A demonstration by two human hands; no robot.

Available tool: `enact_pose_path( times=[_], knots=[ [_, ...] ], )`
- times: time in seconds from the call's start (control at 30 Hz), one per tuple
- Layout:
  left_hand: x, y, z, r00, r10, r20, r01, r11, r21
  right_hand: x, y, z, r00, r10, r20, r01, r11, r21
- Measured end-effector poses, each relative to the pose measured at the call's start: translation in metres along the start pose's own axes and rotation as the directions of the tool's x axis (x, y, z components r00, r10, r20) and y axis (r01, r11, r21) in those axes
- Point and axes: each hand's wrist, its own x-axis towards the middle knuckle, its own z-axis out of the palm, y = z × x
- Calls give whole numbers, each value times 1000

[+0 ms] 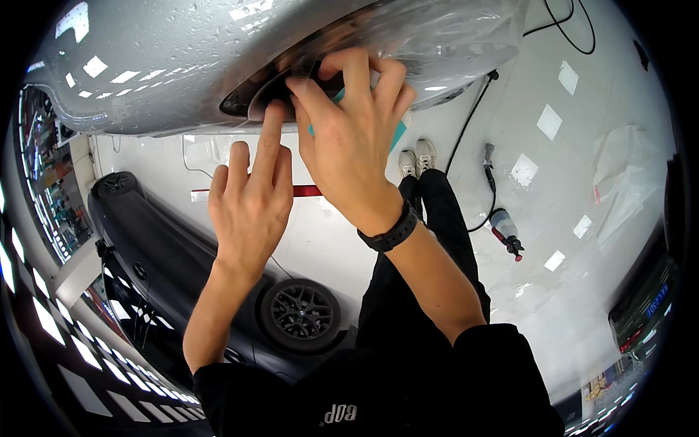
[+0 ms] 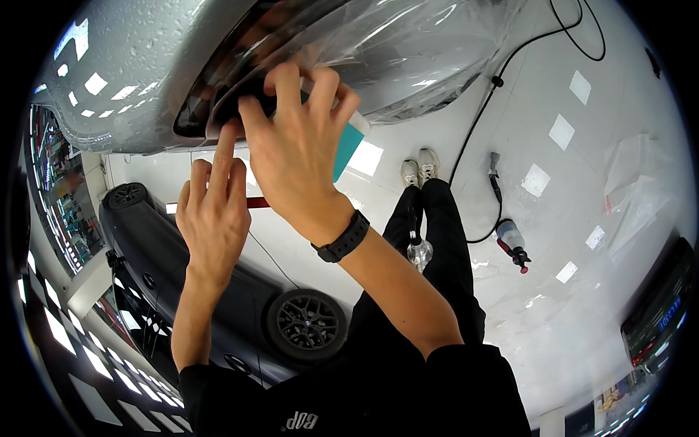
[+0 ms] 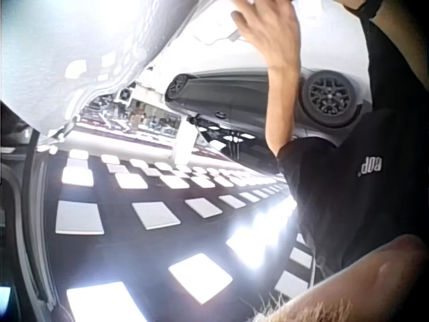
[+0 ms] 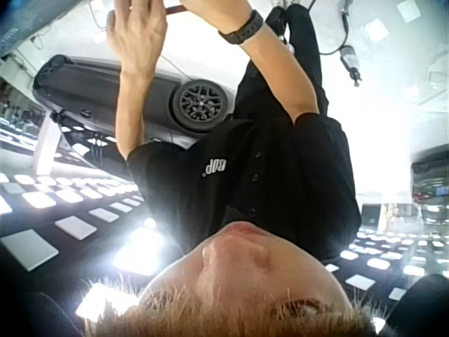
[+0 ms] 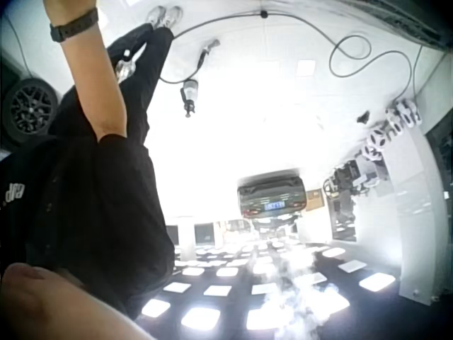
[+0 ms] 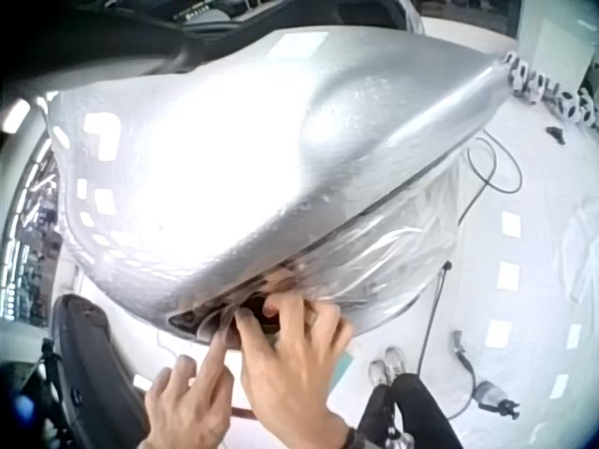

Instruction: The person applies a transparent protective film to the rear trunk of a silver car. They use a red knife to trim the film around the edges and a teal squeegee to smooth the surface and remove bubbles. The person also sprays a liquid solution onto the film during the process.

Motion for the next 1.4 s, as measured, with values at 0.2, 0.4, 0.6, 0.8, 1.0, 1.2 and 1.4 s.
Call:
enact_pose_path(
  times=[0.2,0.4,0.6,0.8,1.0,1.2,1.4],
  knots=[
    [-3,0,-1,1000,3,21,-3,1000,-2,-26,4,-69,992,-44,116,3,945,328],
    [-6,-1,2,1000,6,29,-6,1000,10,-46,51,-82,846,400,352,-530,562,635],
    [-4,-5,-1,999,4,53,-3,1000,-29,-20,36,-75,985,-34,171,-41,907,418],
    [-6,-4,-1,999,-37,21,38,996,-78,-19,22,-40,952,-289,96,285,957,53],
    [-8,-6,-1,998,-51,22,53,993,-103,-15,14,-24,950,-298,91,297,955,29],
    [-7,-6,2,998,-55,8,55,991,-125,-1,7,-29,936,-260,237,272,962,-18],
    [-5,0,-6,999,-38,27,41,993,-113,4,10,-29,923,-266,277,288,957,-43]
  ],
)
